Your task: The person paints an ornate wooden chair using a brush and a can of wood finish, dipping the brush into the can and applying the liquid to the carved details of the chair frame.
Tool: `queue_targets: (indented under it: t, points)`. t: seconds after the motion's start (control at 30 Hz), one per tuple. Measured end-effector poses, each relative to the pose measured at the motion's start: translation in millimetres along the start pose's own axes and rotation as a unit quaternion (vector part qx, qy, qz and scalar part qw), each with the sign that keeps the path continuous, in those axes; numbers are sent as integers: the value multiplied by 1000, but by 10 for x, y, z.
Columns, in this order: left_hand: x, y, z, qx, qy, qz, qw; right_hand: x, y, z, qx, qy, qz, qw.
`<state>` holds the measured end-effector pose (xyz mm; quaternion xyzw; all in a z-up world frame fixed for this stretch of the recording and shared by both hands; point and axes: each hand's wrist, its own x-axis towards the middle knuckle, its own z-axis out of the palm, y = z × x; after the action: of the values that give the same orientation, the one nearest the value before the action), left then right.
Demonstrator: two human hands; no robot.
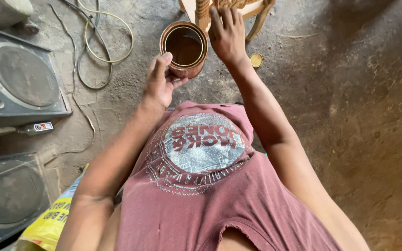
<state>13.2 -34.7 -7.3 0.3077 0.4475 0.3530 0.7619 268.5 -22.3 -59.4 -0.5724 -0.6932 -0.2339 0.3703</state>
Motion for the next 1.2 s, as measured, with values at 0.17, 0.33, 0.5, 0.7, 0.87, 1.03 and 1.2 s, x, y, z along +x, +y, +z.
queue_targets:
  t: [0.17,0.33,0.5,0.7,0.87,1.03,1.2]
  points:
    - [-73,-60,104,-14,-8,2,1000,-160,168,97,-34,-107,-65,992]
    - [-145,-89,136,-7,3,9,1000,-244,183,267,-127,-147,-103,976]
    - [-176,-158,111,-28,23,2,999,-191,337,348,-88,-201,-72,973]
    - [-190,-223,89,-39,34,10,999,-228,305,523,-81,-167,-15,983]
    - [-203,-198,64,-39,23,6,999,-395,251,521,-109,-147,-43,982]
    - [-175,-148,73,-21,33,1,999,-421,310,478,-110,-155,-62,980]
    - [-145,-103,77,-20,35,5,999,-414,294,563,-77,-270,-63,958]
